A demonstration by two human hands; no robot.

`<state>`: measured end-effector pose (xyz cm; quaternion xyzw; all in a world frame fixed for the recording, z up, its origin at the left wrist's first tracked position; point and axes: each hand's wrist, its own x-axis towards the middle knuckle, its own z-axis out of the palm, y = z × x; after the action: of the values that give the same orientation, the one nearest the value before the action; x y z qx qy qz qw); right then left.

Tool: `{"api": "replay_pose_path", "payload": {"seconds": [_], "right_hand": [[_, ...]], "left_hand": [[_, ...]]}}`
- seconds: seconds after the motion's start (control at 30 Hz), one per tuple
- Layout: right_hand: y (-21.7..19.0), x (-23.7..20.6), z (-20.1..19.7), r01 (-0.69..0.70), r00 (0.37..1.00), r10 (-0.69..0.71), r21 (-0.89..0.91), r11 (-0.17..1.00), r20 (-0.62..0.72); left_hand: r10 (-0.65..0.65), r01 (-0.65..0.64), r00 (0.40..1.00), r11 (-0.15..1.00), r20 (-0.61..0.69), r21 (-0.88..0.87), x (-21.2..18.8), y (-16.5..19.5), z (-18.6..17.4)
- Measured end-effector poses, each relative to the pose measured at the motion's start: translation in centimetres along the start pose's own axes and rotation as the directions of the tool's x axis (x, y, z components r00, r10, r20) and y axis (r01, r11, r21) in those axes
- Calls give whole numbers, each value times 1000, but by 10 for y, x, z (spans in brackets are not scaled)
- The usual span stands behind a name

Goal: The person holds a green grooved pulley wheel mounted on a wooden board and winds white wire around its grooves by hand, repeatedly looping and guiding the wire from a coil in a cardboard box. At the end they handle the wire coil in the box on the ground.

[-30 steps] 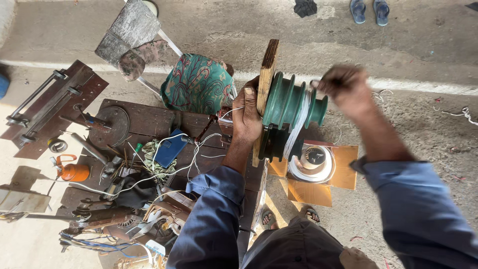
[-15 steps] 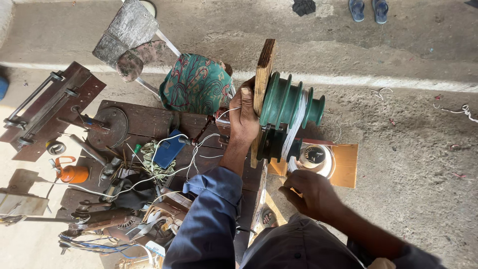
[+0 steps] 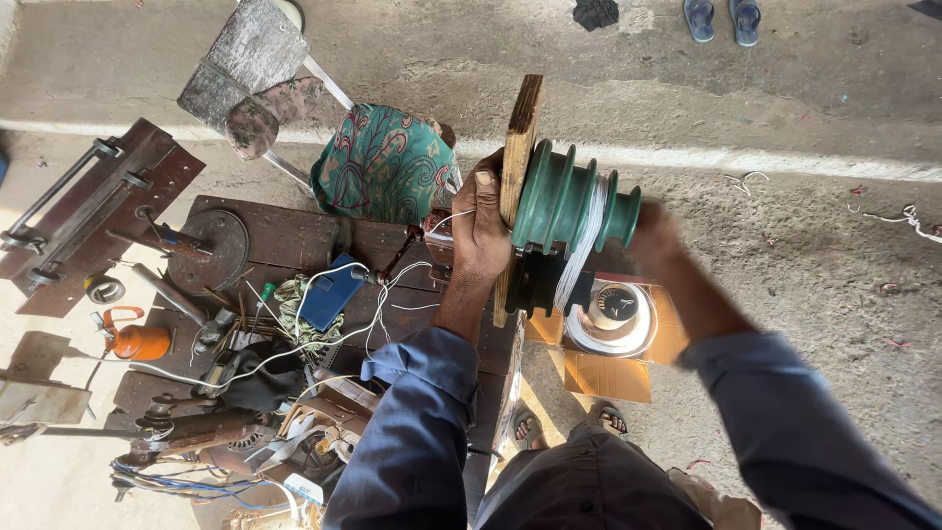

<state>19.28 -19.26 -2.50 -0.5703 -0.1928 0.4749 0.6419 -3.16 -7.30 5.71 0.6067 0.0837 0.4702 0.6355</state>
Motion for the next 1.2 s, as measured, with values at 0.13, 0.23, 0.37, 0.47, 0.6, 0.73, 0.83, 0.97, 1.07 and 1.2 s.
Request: {"api": "replay_pose_path", "payload": {"seconds": [0.13, 0.23, 0.37, 0.47, 0.6, 0.73, 0.83, 0.97, 1.07, 1.2], "right_hand": [[101, -59, 23, -165, 984, 70, -694, 701, -163], [103, -122, 46, 95, 994, -102, -739, 667, 36], [34, -183, 76, 675, 725, -436, -675, 297, 533], [-43, -191, 82, 732, 454, -457, -613, -298, 765], [-136, -139, 57, 596, 341, -578, -646, -477, 741], [-128, -47, 22, 722, 604, -699, -634, 275, 384], [-41, -15, 10, 279, 937, -350, -608, 743, 1], [74, -45, 17, -241, 955, 83, -577, 780, -286], [107, -98, 35, -74, 997, 41, -665, 743, -65], [79, -174, 64, 419, 894, -366, -771, 479, 258]], "left_hand": [[6, -4, 1000, 998, -24, 56, 0, -3, -2], [41, -40, 999, 996, -19, 76, 1, -5, -2], [8, -7, 1000, 998, -20, 70, 1, -2, -2], [-12, 14, 1000, 993, -11, 119, 2, 2, -3], [-6, 5, 1000, 999, 5, 50, 2, 4, -2], [-29, 29, 1000, 999, 5, 20, 2, 1, -3], [-13, 13, 1000, 1000, 5, 16, 2, -2, -4], [8, -8, 1000, 1000, -14, 21, 2, -5, -4], [19, -17, 1000, 998, -22, 63, 2, -6, -5], [-15, 17, 999, 998, -35, 61, 2, -6, -5]]}}
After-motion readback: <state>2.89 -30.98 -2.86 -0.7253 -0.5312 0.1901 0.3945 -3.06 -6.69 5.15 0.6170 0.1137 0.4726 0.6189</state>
